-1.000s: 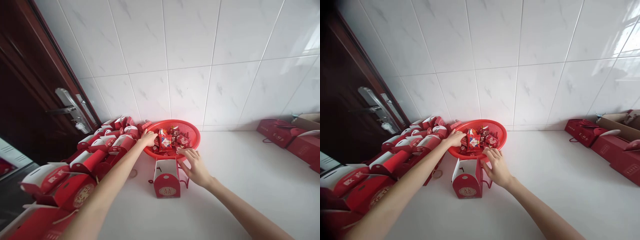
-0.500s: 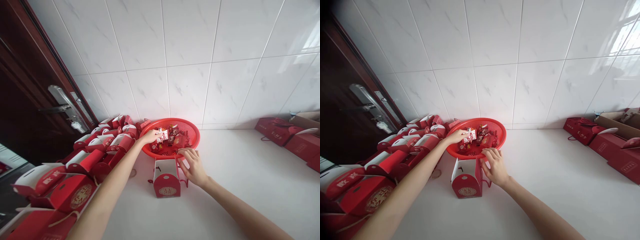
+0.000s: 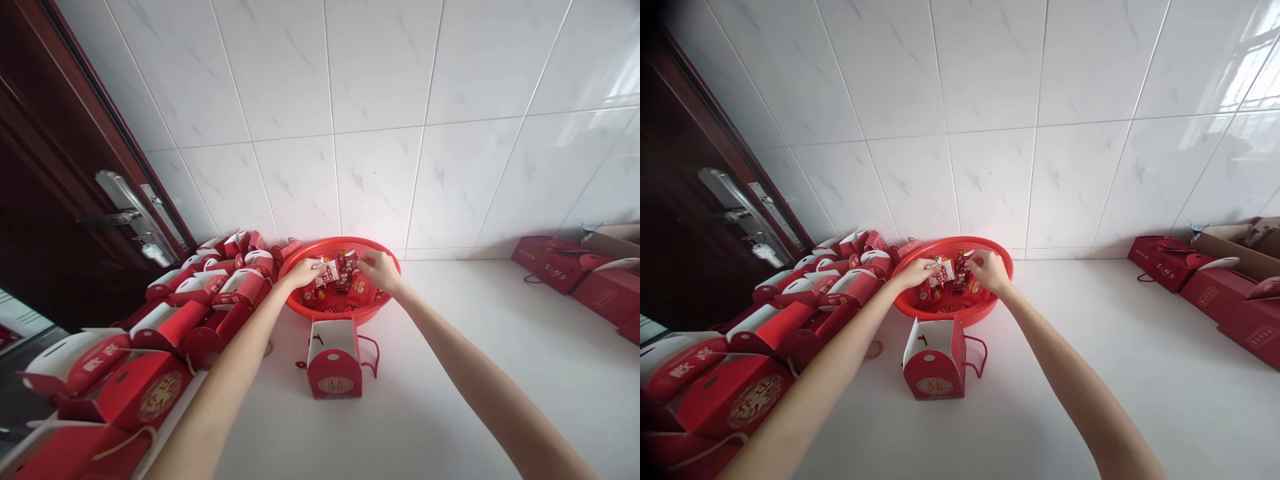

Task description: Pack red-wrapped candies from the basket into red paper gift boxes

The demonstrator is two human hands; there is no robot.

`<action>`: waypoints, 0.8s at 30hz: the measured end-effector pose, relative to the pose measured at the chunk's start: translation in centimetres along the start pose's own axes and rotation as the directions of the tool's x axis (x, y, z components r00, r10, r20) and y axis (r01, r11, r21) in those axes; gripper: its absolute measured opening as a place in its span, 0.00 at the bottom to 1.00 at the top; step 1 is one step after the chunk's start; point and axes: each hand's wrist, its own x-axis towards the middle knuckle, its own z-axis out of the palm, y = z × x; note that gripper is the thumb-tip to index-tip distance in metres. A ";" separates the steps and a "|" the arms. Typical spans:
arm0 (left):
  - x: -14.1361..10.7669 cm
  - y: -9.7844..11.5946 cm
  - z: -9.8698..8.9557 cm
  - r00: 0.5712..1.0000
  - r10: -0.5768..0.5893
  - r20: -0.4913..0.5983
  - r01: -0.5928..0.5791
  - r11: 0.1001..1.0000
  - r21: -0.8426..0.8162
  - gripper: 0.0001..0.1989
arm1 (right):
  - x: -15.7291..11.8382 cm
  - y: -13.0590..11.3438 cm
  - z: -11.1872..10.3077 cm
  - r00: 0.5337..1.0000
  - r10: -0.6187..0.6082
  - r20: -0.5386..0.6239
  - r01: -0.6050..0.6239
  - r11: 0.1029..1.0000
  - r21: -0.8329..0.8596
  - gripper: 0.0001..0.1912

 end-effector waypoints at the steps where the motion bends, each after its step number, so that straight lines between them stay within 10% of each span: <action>1: 0.0 0.0 0.0 0.999 -0.032 0.009 0.031 0.998 0.054 0.15 | 0.5 0.1 0.1 1.000 0.031 -0.001 -0.031 1.000 0.000 0.09; 7: -0.2 0.3 0.3 0.991 -0.086 0.101 0.066 0.980 0.190 0.09 | 1.4 1.1 0.8 0.994 0.108 -0.035 -0.106 0.994 0.031 0.10; 17: -0.3 1.2 -0.7 0.970 -0.128 -0.205 0.188 0.933 0.306 0.12 | 1.5 1.7 1.3 0.984 0.157 -0.080 -0.129 0.952 0.279 0.05; 24: 1.0 0.9 -0.6 0.959 -0.230 -0.168 0.267 0.930 0.254 0.05 | 1.4 2.3 1.4 0.982 0.175 -0.069 -0.138 0.918 0.373 0.04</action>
